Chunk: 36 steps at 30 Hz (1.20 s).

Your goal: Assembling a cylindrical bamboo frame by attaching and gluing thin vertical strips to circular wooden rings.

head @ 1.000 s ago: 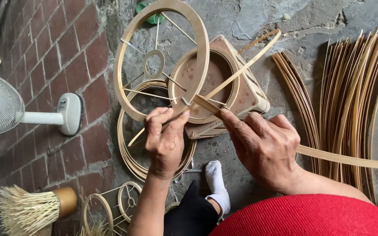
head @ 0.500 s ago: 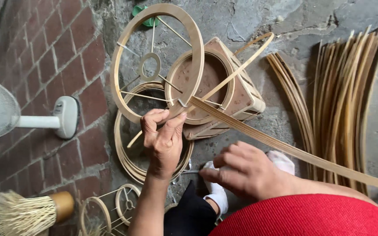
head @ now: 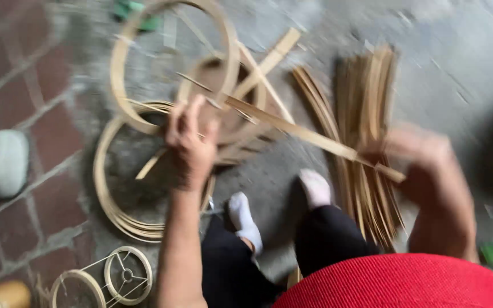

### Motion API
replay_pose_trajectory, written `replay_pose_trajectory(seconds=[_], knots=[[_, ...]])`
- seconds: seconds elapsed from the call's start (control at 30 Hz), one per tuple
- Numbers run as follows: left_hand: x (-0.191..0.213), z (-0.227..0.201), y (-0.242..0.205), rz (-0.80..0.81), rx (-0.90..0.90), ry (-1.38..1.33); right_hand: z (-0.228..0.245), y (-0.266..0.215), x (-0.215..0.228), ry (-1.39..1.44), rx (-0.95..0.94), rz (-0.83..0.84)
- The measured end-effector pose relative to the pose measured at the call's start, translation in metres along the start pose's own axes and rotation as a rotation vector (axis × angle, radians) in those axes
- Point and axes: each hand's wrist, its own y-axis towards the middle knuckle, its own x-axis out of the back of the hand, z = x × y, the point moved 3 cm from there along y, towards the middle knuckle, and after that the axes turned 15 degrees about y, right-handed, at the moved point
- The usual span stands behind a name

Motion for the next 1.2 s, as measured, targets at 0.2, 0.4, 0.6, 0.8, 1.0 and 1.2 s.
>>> replay_pose_trajectory(seconds=[0.2,0.4,0.6,0.8,1.0,1.2], knots=[[0.003,0.008,0.0,0.1,-0.095,0.157,-0.173,0.001,0.103,-0.84,-0.574,0.091],[-0.005,0.031,-0.007,0.183,-0.05,0.171,-0.328,-0.09,0.171,-0.997,-0.965,0.159],[0.011,0.014,0.0,0.23,-0.039,0.171,-0.36,-0.31,0.222,-0.891,-1.232,-0.311],[0.007,0.016,0.0,0.18,0.108,-0.049,-0.483,-0.391,0.127,-0.063,-1.022,-0.618],[0.011,0.01,0.012,0.127,0.038,0.04,-0.453,-0.323,0.079,0.22,-0.703,-1.193],[0.013,0.013,0.012,0.176,0.025,0.045,-0.553,-0.363,0.091,0.039,-0.552,-1.254]])
